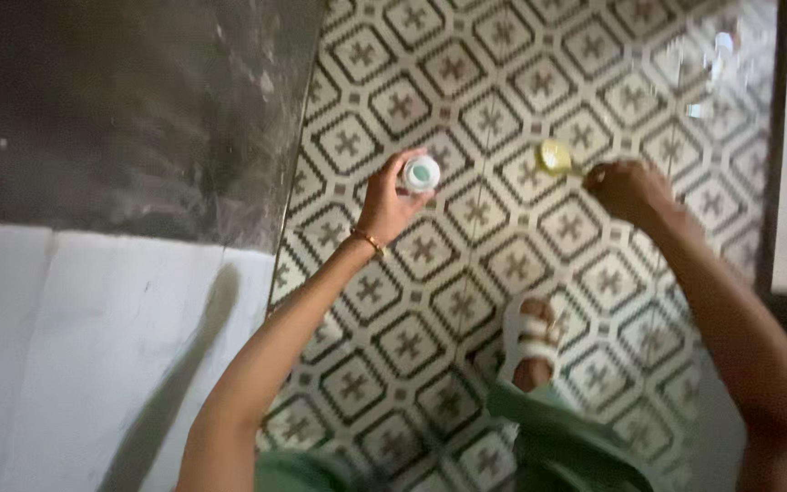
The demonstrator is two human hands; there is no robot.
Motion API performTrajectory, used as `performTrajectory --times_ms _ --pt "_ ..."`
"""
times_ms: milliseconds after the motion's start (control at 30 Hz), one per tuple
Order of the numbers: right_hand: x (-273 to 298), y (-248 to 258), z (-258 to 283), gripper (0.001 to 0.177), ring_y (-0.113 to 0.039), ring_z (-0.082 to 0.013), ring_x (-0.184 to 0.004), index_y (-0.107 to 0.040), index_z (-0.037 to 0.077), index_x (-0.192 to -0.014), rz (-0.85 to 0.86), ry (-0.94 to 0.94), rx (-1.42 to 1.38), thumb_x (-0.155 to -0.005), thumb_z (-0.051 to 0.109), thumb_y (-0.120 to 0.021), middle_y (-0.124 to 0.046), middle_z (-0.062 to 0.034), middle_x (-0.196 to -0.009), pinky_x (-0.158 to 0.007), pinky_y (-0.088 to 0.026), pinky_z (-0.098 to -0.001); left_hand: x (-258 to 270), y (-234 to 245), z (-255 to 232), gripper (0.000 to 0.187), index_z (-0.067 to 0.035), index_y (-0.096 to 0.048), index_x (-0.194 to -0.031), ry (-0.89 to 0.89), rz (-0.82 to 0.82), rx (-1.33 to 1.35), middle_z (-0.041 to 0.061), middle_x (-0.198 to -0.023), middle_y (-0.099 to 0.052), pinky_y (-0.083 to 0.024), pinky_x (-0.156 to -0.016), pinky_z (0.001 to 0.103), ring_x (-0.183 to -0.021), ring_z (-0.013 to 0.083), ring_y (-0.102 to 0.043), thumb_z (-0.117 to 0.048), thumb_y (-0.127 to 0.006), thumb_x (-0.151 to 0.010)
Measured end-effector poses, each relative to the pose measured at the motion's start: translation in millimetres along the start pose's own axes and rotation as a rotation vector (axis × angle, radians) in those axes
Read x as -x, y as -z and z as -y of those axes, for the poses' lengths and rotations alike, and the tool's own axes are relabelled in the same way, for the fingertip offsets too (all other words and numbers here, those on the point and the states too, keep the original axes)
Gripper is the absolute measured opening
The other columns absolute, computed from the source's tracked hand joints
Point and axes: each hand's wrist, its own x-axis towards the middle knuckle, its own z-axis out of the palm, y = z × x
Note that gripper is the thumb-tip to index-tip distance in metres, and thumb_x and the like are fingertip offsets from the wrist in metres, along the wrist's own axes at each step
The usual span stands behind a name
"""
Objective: The person scrubs a patterned tiled floor using a yellow brush and a cleaning solution from a white bottle. They apply the solution to the floor and scrub the surface in repetitive motions, focusing on the grout lines and tile patterns.
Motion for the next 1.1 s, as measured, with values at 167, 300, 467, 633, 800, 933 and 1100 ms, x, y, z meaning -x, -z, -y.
performTrajectory --times_ms 167,300,467,633,800,933,1100 --pt "-74.5 -9.9 -46.4 0.039 -0.052 -0.0064 -0.045 -0.077 0.020 -0.140 -0.117 0.191 -0.099 -0.114 0.043 -0.061 -0.079 -0.0063 -0.079 -0.033 -0.039 -0.0240 -42.3 -22.7 15.0 0.060 -0.013 -0.057 -0.157 0.012 -0.096 -0.042 0.010 -0.154 -0.068 -0.067 -0.093 0.037 -0.135 0.0289 -0.071 -0.012 -0.084 -0.103" --pt "-116.9 -6.7 -79.5 0.035 -0.052 -0.0073 -0.045 -0.079 0.022 -0.136 -0.082 0.246 -0.145 -0.114 0.040 -0.059 -0.079 -0.0008 -0.084 -0.035 -0.038 -0.0263 -90.5 -39.4 32.5 0.063 -0.014 -0.060 -0.153 0.028 -0.158 -0.204 0.007 -0.147 -0.073 -0.063 -0.095 0.039 -0.129 0.0277 -0.075 -0.013 -0.090 -0.097" --pt "-143.7 10.8 -101.8 0.036 -0.049 -0.0104 -0.044 -0.074 0.023 -0.144 -0.069 0.224 -0.186 -0.115 0.039 -0.057 -0.081 -0.0079 -0.082 -0.034 -0.039 -0.0267 -157.9 -42.0 28.5 0.065 -0.009 -0.060 -0.149 -0.001 -0.218 -0.286 0.013 -0.144 -0.069 -0.061 -0.100 0.045 -0.129 0.0336 -0.070 -0.008 -0.091 -0.091" --pt "-164.0 17.0 -118.4 0.032 -0.051 -0.0103 -0.046 -0.079 0.020 -0.135 -0.120 0.284 -0.202 -0.115 0.034 -0.058 -0.080 -0.0041 -0.084 -0.035 -0.042 -0.0271 -225.1 -32.1 37.9 0.068 -0.011 -0.060 -0.151 0.169 -0.161 -0.425 0.013 -0.144 -0.068 -0.057 -0.110 0.043 -0.129 0.0327 -0.069 -0.011 -0.090 -0.090" --pt "-181.4 34.2 -112.8 0.031 -0.058 -0.0116 -0.047 -0.078 0.016 -0.135 -0.150 0.291 -0.210 -0.113 0.031 -0.062 -0.081 -0.0075 -0.083 -0.035 -0.045 -0.0272 -319.9 0.3 73.1 0.073 -0.005 -0.057 -0.154 0.014 -0.177 -0.556 0.019 -0.150 -0.063 -0.053 -0.116 0.047 -0.136 0.0403 -0.062 -0.010 -0.093 -0.092" --pt "-175.9 55.9 -93.7 0.031 -0.059 -0.0125 -0.047 -0.077 0.015 -0.134 -0.146 0.247 -0.201 -0.113 0.031 -0.061 -0.079 -0.0099 -0.089 -0.033 -0.049 -0.0289 -392.4 9.7 96.1 0.070 -0.007 -0.060 -0.151 0.121 -0.134 -0.644 0.018 -0.152 -0.059 -0.051 -0.115 0.047 -0.139 0.0411 -0.055 -0.006 -0.092 -0.089" --pt "-180.5 75.9 -79.5 0.032 -0.059 -0.0116 -0.045 -0.076 0.018 -0.136 -0.226 0.317 -0.160 -0.111 0.032 -0.062 -0.080 -0.0113 -0.094 -0.031 -0.049 -0.0268 -441.4 21.8 123.1 0.072 -0.008 -0.062 -0.149 0.104 -0.096 -0.662 0.013 -0.150 -0.061 -0.049 -0.121 0.044 -0.141 0.0352 -0.056 0.002 -0.090 -0.084"
